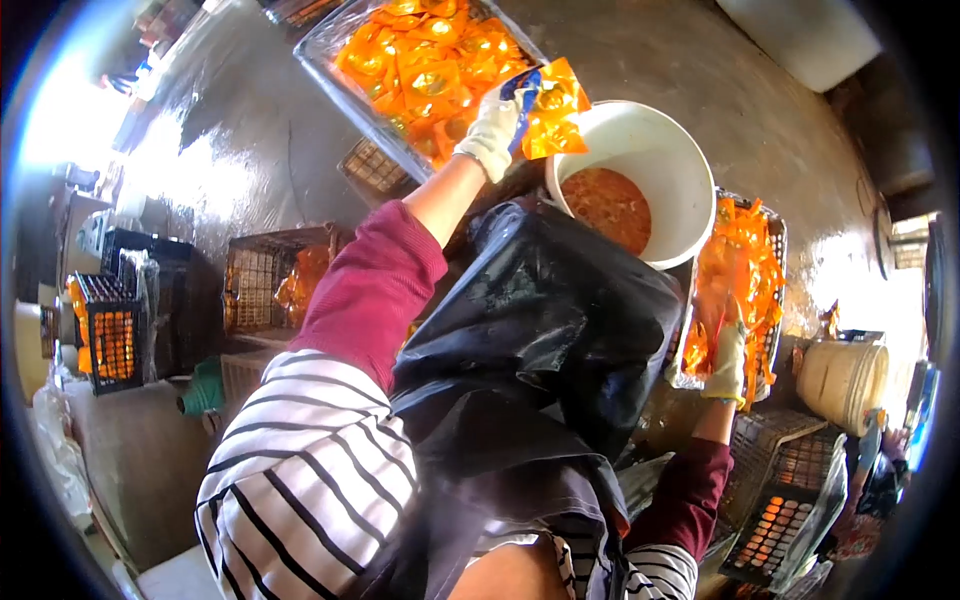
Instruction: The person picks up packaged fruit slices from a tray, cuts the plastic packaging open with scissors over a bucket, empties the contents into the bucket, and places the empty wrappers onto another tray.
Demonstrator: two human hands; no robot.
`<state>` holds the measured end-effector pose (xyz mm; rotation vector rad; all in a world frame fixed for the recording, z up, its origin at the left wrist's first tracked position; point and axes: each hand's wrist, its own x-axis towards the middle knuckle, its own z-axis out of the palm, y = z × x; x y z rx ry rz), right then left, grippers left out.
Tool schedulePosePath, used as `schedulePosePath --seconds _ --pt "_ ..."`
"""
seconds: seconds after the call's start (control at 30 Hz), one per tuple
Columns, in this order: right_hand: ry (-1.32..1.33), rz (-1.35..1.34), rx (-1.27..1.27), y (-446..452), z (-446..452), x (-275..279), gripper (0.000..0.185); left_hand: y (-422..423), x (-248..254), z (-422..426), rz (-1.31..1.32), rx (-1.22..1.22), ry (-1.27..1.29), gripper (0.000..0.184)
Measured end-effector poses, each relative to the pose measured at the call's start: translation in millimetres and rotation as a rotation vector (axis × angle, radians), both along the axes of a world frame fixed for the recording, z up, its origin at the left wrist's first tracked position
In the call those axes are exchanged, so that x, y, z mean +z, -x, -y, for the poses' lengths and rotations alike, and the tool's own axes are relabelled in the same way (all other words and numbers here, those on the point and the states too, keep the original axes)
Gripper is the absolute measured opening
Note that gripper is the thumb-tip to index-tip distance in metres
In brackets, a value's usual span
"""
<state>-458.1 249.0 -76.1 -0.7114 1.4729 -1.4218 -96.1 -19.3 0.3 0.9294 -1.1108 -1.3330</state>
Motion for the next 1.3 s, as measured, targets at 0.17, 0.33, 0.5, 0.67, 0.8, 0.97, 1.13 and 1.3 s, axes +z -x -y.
schedulePosePath --seconds 0.17,0.33,0.5,0.67,0.8,0.97,1.13,1.3 --pt "-0.122 0.038 -0.035 -35 29 43 0.034 78 -2 -10 0.222 -0.197 0.199 0.031" --pt "-0.056 0.067 0.08 -42 51 47 0.032 165 19 -60 0.547 -0.376 0.164 0.034" --pt "0.111 0.314 -0.167 -15 54 7 0.024 244 -3 -91 0.503 -0.712 0.179 0.032" --pt "0.05 0.114 -0.294 7 38 -8 0.022 315 -58 -107 0.725 -0.812 0.05 0.05" --pt "-0.08 0.106 -0.246 30 17 0 0.032 332 -35 -123 0.852 -0.797 0.012 0.048" --pt "0.016 0.206 -0.372 73 -18 -79 0.036 353 -85 -82 0.819 -0.787 -0.022 0.033" --pt "-0.142 0.025 -0.076 76 -45 -60 0.036 364 -123 -61 0.644 -0.889 -0.027 0.043" --pt "-0.13 -0.166 0.014 70 -32 -37 0.043 367 -62 -95 0.998 -0.866 0.223 0.05"
